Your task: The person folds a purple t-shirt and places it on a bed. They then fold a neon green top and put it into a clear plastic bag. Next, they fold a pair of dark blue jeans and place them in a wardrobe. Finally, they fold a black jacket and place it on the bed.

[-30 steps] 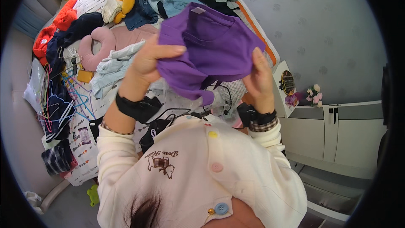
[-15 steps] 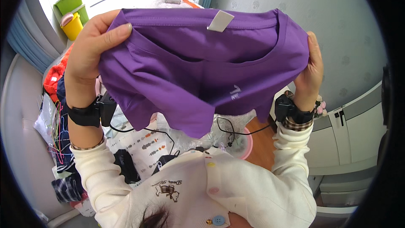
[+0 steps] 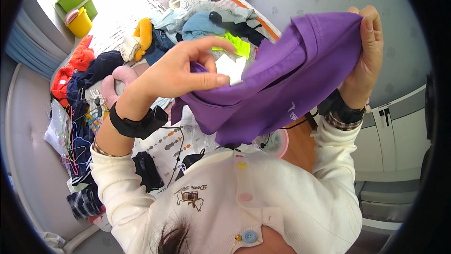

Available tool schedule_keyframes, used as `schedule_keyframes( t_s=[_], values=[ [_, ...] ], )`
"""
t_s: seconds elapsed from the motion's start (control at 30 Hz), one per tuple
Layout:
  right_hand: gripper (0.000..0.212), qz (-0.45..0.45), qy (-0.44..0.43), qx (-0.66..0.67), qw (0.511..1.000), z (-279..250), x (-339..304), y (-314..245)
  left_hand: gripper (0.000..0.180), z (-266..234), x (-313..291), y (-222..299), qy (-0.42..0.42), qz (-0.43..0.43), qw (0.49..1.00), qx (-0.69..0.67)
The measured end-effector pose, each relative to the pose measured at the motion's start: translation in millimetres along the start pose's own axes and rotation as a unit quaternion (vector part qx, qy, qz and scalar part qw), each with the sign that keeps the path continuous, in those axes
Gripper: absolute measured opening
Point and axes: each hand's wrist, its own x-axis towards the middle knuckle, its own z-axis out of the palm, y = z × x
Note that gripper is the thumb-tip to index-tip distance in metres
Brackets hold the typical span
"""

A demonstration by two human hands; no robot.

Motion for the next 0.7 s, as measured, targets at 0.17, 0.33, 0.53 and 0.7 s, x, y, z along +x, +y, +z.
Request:
schedule_keyframes(
  t_s=[0.17,0.33,0.53,0.7],
  values=[
    [0.013,0.009,0.028,-0.008,1.0,-2,1,2,0.029,-1,-2,9,-0.081,-0.016,0.996,-0.041],
    [0.012,0.03,0.007,0.036,0.999,-7,5,12,0.038,15,-4,7,-0.064,-0.081,0.992,-0.067],
    [0.011,0.039,0.02,0.038,0.998,-6,3,19,0.032,32,6,-1,0.087,-0.074,0.977,-0.178],
    [0.011,0.034,0.02,0.04,0.998,-8,3,26,0.029,48,12,-1,0.168,-0.062,0.8,-0.573]
  ],
)
